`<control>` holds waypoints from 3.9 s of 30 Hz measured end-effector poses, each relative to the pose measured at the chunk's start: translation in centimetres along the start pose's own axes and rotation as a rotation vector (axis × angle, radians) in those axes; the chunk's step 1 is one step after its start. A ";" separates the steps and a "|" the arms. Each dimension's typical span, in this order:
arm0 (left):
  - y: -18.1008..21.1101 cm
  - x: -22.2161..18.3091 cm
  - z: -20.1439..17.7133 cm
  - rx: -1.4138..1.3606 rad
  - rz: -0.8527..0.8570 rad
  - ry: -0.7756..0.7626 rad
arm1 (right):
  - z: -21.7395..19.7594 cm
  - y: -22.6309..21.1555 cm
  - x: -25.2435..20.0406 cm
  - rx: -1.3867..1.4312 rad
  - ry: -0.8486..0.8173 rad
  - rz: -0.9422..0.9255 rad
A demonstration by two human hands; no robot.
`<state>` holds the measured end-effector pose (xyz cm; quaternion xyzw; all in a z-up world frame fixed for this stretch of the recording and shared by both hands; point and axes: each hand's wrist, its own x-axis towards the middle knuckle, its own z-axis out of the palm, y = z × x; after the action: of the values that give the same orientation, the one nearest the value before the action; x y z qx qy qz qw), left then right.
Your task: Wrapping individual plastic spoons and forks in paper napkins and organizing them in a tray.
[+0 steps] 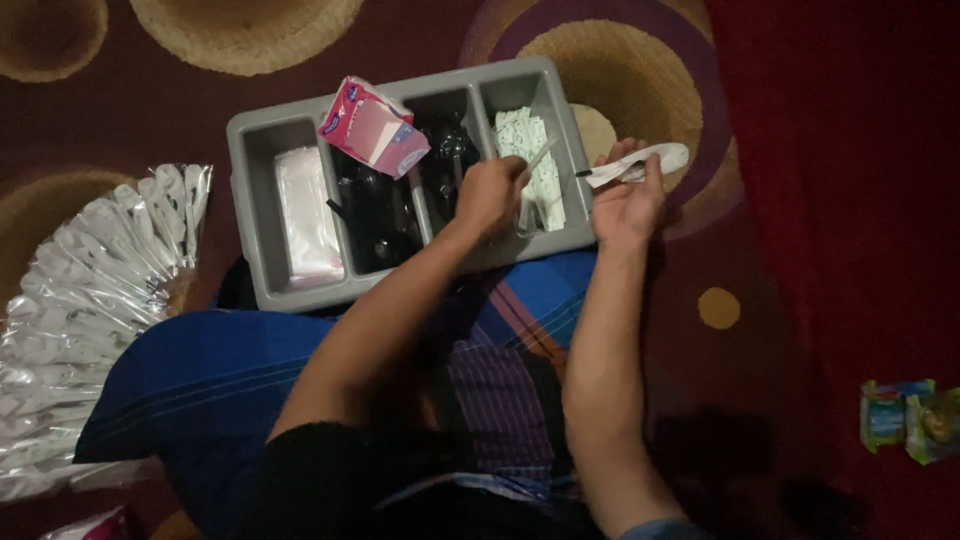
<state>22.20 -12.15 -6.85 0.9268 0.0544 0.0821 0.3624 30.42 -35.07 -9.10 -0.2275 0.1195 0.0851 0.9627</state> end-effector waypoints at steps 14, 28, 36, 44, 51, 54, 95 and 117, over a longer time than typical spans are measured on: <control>-0.4 -18.8 -15.3 -0.449 -0.287 0.032 | 9.5 9.0 -8.0 -0.106 -0.107 0.243; 0.2 -18.8 -15.4 -0.506 -0.220 0.162 | 11.9 13.9 -13.0 -0.306 -0.124 0.276; -0.5 -18.5 -15.1 -0.518 -0.260 0.150 | 12.1 14.8 -13.5 -0.368 -0.171 0.308; -1.7 -18.6 -14.4 -0.607 -0.389 0.131 | 9.8 16.8 -12.1 -0.445 -0.142 0.328; -2.1 -18.4 -14.4 -0.830 -0.436 0.094 | 9.9 16.5 -12.2 -0.442 -0.168 0.354; -2.2 -18.4 -14.6 -0.866 -0.438 0.096 | 10.1 15.9 -12.0 -0.425 -0.162 0.364; -3.1 -18.6 -14.4 -0.434 -0.312 0.165 | 9.4 18.8 -13.8 -0.508 -0.335 0.412; -2.2 -17.5 -13.8 -0.786 -0.583 0.478 | 18.7 18.5 -22.3 -0.718 -0.212 0.429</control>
<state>2.30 -4.26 -0.32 0.6236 0.3552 0.2007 0.6668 8.67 -12.67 5.37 -0.5079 0.0275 0.3422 0.7901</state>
